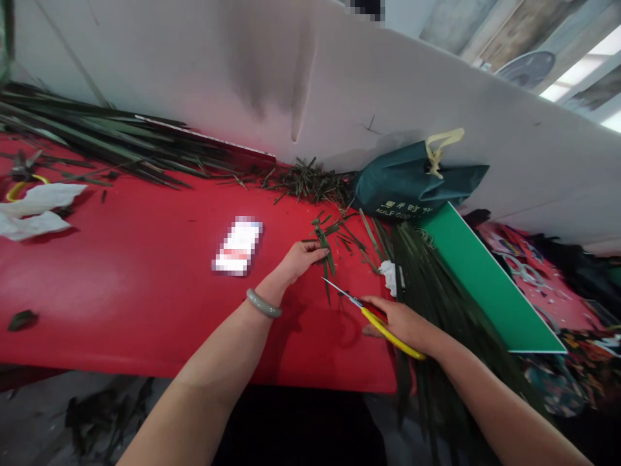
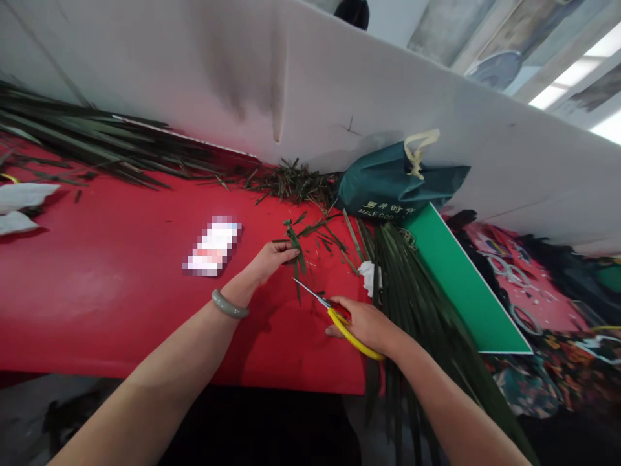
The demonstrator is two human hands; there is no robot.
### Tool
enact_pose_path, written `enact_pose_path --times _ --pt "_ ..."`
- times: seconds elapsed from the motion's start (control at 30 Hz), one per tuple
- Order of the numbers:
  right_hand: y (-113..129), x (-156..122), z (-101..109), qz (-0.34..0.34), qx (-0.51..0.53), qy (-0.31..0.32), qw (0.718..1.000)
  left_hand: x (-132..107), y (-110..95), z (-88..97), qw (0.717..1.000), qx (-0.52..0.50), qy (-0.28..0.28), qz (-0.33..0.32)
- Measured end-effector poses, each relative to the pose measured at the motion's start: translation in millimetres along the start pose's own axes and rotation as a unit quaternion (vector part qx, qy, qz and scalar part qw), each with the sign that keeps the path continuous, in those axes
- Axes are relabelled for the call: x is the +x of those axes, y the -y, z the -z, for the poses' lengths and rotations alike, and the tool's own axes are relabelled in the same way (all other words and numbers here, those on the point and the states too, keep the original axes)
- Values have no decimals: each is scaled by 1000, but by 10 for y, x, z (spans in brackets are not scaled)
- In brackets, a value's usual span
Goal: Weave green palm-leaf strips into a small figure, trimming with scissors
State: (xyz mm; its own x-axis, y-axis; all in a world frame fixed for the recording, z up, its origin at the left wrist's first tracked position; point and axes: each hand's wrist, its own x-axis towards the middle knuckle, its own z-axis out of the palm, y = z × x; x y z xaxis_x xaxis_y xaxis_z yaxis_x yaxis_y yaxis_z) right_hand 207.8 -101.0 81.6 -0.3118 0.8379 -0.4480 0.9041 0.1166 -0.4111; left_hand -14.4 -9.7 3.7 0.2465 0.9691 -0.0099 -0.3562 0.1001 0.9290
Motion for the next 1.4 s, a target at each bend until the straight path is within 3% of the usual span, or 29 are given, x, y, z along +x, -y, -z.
enact_pose_path --times 0.7,1.03,1.13,1.27,1.4 --pt "29 68 -4 9 -5 5 1000 -11 -58 -15 999 -13 -17 26" --pt "25 47 -22 22 48 -30 998 -29 -108 -25 999 -11 -30 41" --pt "-10 22 -9 30 57 -54 996 -31 -137 -23 998 -18 -43 39" --pt "-138 97 -21 8 81 -137 987 -22 -144 -8 997 -45 -44 33" --pt "-174 284 -129 -32 9 -179 983 -25 -134 1 996 -73 -37 30"
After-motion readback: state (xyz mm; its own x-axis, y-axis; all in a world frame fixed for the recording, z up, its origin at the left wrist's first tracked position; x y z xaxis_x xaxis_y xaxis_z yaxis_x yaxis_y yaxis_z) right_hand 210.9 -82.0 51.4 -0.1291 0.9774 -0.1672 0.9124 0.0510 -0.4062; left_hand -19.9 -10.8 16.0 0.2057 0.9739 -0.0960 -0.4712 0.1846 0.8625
